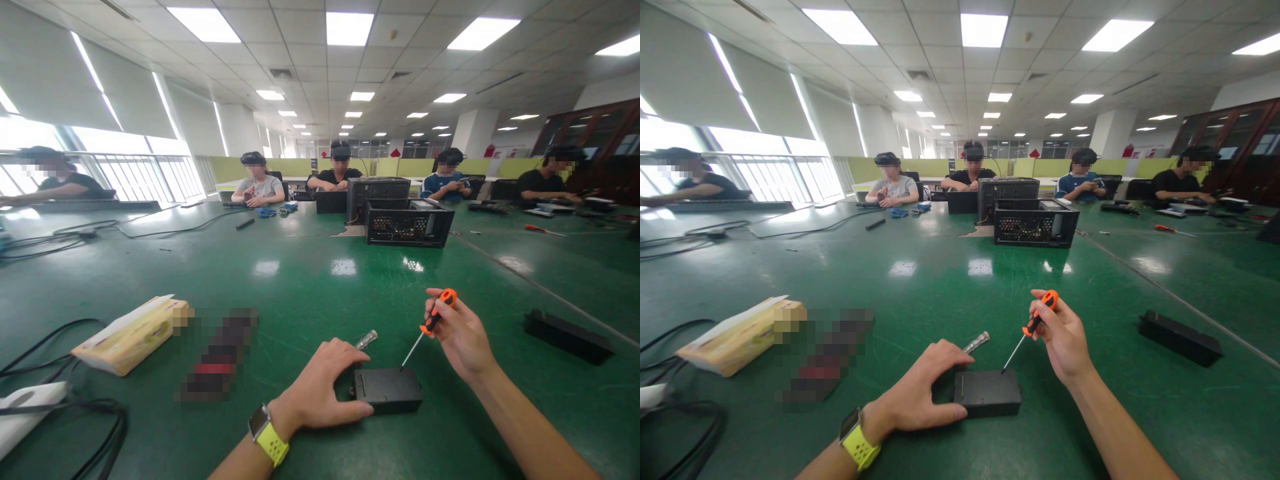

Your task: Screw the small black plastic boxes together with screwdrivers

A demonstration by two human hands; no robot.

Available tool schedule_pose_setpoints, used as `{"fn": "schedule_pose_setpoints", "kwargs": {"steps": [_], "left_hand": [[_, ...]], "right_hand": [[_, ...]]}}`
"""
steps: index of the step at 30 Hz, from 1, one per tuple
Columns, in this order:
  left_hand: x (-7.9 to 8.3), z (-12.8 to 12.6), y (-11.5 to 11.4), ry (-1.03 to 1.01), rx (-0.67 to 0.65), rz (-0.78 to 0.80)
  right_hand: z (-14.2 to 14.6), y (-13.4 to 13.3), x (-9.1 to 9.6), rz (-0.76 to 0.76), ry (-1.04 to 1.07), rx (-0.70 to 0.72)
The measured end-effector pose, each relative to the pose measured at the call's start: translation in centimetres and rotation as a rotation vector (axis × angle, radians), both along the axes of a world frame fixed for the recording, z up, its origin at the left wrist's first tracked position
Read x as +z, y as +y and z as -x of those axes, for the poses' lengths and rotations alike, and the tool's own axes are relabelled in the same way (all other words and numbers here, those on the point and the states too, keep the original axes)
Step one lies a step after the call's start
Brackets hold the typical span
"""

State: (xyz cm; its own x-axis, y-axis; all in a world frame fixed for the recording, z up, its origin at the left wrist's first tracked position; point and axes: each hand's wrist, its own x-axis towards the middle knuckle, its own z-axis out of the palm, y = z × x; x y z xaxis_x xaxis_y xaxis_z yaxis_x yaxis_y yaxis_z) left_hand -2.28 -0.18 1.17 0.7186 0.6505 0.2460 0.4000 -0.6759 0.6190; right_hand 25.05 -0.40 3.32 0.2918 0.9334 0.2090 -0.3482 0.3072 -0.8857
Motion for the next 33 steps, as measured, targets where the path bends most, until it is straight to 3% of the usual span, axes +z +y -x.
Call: {"fn": "schedule_pose_setpoints", "kwargs": {"steps": [7,15,33], "left_hand": [[0.0,-0.5,-0.2,-0.019,0.014,-0.077],[-0.6,-0.9,-0.4,-0.024,0.035,-0.129],[-0.5,-1.3,-0.5,-0.075,0.058,-0.127]], "right_hand": [[-0.3,-0.2,0.0,-0.034,-0.078,-0.006],[-1.1,-1.8,1.2,-0.171,-0.356,-0.063],[-0.9,-1.5,0.8,-0.327,-0.4,-0.094]]}}
